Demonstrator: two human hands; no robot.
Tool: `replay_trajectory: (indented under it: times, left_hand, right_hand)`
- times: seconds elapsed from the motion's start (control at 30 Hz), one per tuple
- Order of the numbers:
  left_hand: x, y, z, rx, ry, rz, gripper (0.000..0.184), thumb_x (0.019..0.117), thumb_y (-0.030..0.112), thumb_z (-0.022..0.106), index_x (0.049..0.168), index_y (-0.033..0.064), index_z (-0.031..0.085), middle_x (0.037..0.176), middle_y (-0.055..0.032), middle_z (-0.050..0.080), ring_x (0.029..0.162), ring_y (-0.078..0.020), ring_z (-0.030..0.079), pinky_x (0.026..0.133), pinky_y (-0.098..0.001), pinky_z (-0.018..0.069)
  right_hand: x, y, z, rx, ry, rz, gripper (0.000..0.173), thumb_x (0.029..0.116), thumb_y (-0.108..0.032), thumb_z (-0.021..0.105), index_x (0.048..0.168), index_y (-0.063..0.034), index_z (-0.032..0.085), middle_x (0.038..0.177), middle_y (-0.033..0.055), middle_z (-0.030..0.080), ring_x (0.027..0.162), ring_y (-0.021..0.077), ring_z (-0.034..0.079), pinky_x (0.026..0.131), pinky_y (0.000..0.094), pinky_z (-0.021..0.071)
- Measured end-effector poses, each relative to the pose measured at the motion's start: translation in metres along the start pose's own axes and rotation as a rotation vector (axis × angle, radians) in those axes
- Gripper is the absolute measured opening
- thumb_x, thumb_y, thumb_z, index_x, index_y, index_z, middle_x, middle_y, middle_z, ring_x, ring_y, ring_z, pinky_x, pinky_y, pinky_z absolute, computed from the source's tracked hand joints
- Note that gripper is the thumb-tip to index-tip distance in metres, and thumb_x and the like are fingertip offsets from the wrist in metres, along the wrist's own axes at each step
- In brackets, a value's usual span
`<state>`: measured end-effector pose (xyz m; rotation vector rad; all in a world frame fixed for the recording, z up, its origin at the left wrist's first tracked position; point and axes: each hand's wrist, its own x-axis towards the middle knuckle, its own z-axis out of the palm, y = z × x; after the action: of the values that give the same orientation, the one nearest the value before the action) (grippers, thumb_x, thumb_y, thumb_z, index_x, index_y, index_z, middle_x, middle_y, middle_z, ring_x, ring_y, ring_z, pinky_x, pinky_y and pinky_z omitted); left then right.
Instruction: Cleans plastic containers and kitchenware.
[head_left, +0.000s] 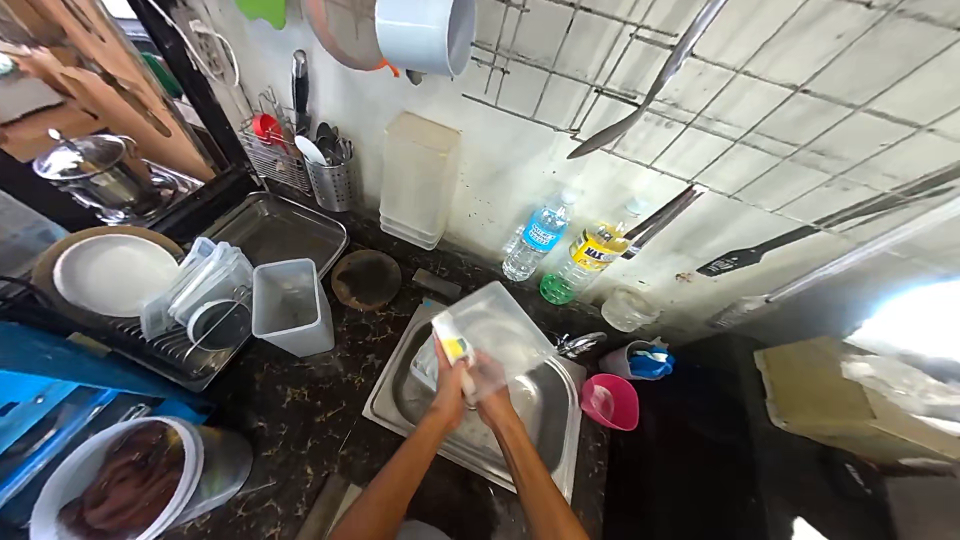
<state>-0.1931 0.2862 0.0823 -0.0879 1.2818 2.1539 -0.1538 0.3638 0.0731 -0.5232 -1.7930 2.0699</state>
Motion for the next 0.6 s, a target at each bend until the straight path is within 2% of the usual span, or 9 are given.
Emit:
replay_trajectory:
  times: [0.03,0.1,0.17,0.2,0.27,0.33,0.43,0.53,0.6]
  left_hand:
    - [0.008,0.001,-0.004,0.006,0.020,0.043,0.086,0.0975,0.027,0.048,0.164,0.0263,-0.008,0.151,-0.0165,0.043,0.123,-0.0214,0.057,0.096,-0.0431,0.0541]
    - [0.018,-0.001,-0.010,0.046,0.009,0.084,0.097,0.0909,0.025,0.054,0.164,0.0264,-0.010,0.163,-0.0165,0.029,0.133,-0.0230,0.051,0.102,-0.0446,0.0515]
    - [0.010,-0.009,-0.008,0.060,-0.001,0.063,0.099,0.0901,0.026,0.055,0.164,0.0269,-0.010,0.164,-0.0166,0.028,0.135,-0.0249,0.051,0.103,-0.0471,0.0517]
    - [0.004,-0.010,-0.004,0.055,-0.008,0.043,0.098,0.0914,0.025,0.055,0.164,0.0265,-0.011,0.164,-0.0173,0.027,0.136,-0.0258,0.050,0.103,-0.0481,0.0504]
    - [-0.011,-0.017,0.005,0.042,-0.005,-0.023,0.094,0.0935,0.024,0.053,0.164,0.0275,-0.010,0.163,-0.0182,0.029,0.135,-0.0272,0.049,0.104,-0.0491,0.0498]
    - [-0.025,-0.030,0.014,0.035,-0.006,-0.084,0.094,0.0933,0.024,0.052,0.164,0.0279,-0.010,0.158,-0.0190,0.035,0.130,-0.0265,0.053,0.100,-0.0478,0.0520]
    - [-0.027,-0.035,0.017,-0.007,-0.011,-0.100,0.082,0.0993,0.026,0.046,0.164,0.0223,-0.004,0.151,-0.0182,0.045,0.126,-0.0242,0.056,0.099,-0.0443,0.0526]
    - [-0.011,-0.017,0.003,0.036,-0.023,-0.003,0.096,0.0915,0.025,0.054,0.164,0.0286,-0.010,0.160,-0.0160,0.034,0.132,-0.0248,0.054,0.101,-0.0463,0.0524]
    - [-0.004,-0.004,-0.003,0.064,-0.001,0.031,0.098,0.0908,0.027,0.055,0.164,0.0294,-0.010,0.165,-0.0151,0.026,0.135,-0.0254,0.051,0.102,-0.0476,0.0516]
  right_hand:
    - [-0.013,-0.002,0.001,0.157,0.035,0.087,0.024,0.0928,0.002,0.051,0.112,0.0044,0.065,0.096,0.0068,0.073,0.086,0.0098,0.069,0.080,0.0295,0.0599]
    - [-0.029,-0.015,0.001,0.419,0.173,0.241,0.022,0.1002,-0.001,0.045,0.113,0.0021,0.062,0.093,0.0084,0.073,0.082,0.0140,0.071,0.074,0.0325,0.0616]
    - [-0.030,-0.041,-0.006,0.600,0.286,0.335,0.026,0.1086,-0.019,0.038,0.121,-0.0035,0.056,0.098,0.0099,0.071,0.086,0.0182,0.071,0.075,0.0371,0.0618]
    - [-0.022,-0.054,-0.014,0.665,0.316,0.319,0.029,0.1093,-0.025,0.039,0.122,-0.0057,0.056,0.099,0.0097,0.071,0.088,0.0187,0.071,0.075,0.0380,0.0619]
    - [-0.002,-0.070,-0.029,0.752,0.312,0.247,0.030,0.1096,-0.027,0.039,0.122,-0.0074,0.058,0.098,0.0082,0.071,0.088,0.0169,0.072,0.075,0.0364,0.0626]
    - [0.012,-0.067,-0.027,0.778,0.296,0.251,0.032,0.1096,-0.028,0.033,0.114,-0.0095,0.059,0.091,0.0046,0.071,0.081,0.0135,0.071,0.069,0.0327,0.0618]
    - [0.003,-0.046,-0.010,0.704,0.206,0.286,0.032,0.1111,-0.025,0.032,0.122,-0.0078,0.056,0.097,0.0036,0.069,0.086,0.0106,0.068,0.075,0.0308,0.0597]
    - [-0.026,-0.036,-0.008,0.676,0.200,0.430,0.033,0.1105,-0.025,0.039,0.128,-0.0028,0.056,0.105,0.0127,0.070,0.093,0.0201,0.070,0.081,0.0382,0.0609]
    - [-0.037,-0.053,-0.022,0.650,0.245,0.427,0.034,0.1052,-0.025,0.042,0.128,-0.0043,0.056,0.106,0.0125,0.071,0.092,0.0214,0.070,0.079,0.0404,0.0611]
